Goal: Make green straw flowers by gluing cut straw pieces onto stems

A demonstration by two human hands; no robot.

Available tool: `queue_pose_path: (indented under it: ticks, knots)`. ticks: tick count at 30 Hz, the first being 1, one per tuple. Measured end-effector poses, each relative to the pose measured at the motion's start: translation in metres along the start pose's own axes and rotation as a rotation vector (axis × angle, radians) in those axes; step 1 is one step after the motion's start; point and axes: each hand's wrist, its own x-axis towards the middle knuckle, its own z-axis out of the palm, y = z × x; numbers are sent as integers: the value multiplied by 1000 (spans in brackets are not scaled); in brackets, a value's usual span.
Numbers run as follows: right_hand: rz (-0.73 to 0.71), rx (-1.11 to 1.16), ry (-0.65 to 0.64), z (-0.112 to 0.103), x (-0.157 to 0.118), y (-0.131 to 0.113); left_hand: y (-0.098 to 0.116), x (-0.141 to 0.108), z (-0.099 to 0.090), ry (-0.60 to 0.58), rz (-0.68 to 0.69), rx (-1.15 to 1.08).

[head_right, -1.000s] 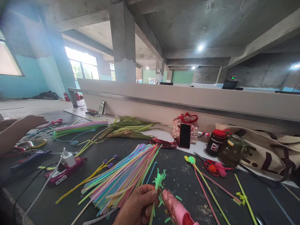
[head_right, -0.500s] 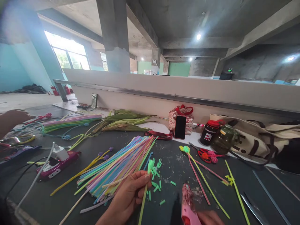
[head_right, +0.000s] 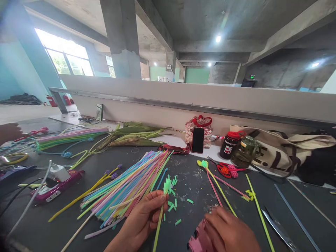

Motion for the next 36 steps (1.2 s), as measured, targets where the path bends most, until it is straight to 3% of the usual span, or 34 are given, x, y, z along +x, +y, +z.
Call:
queue_pose_path:
  ticks: [3,8,13,18,20,23,25,30,36]
  knots:
    - [72,-19,-167,-3,49,-15,1,-1,3,7,-1,-16]
    - [52,-96,-227,19,92,-25,3,-1,3,12,-17,-37]
    - [76,-59,-258,25,95,-25,6,-2,3,28,-45,-68]
    - [158,177,-193,11,95,-17,6,-3,2,-33,-81,-91]
    - [256,480,-150,0,93,-19,5,-2,0,-52,-84,-129]
    - [455,1129,-33,-16,90,-30,2,0,-1,-70,-78,-157]
    - [503,1365,19,-23,90,-42,2,1,0,-81,-76,-150]
    - [373,1403,119,-26,97,-60,2,0,4,-51,-58,-194]
    - [267,1290,152,-24,102,-60,-1,-1,6,34,-46,-179]
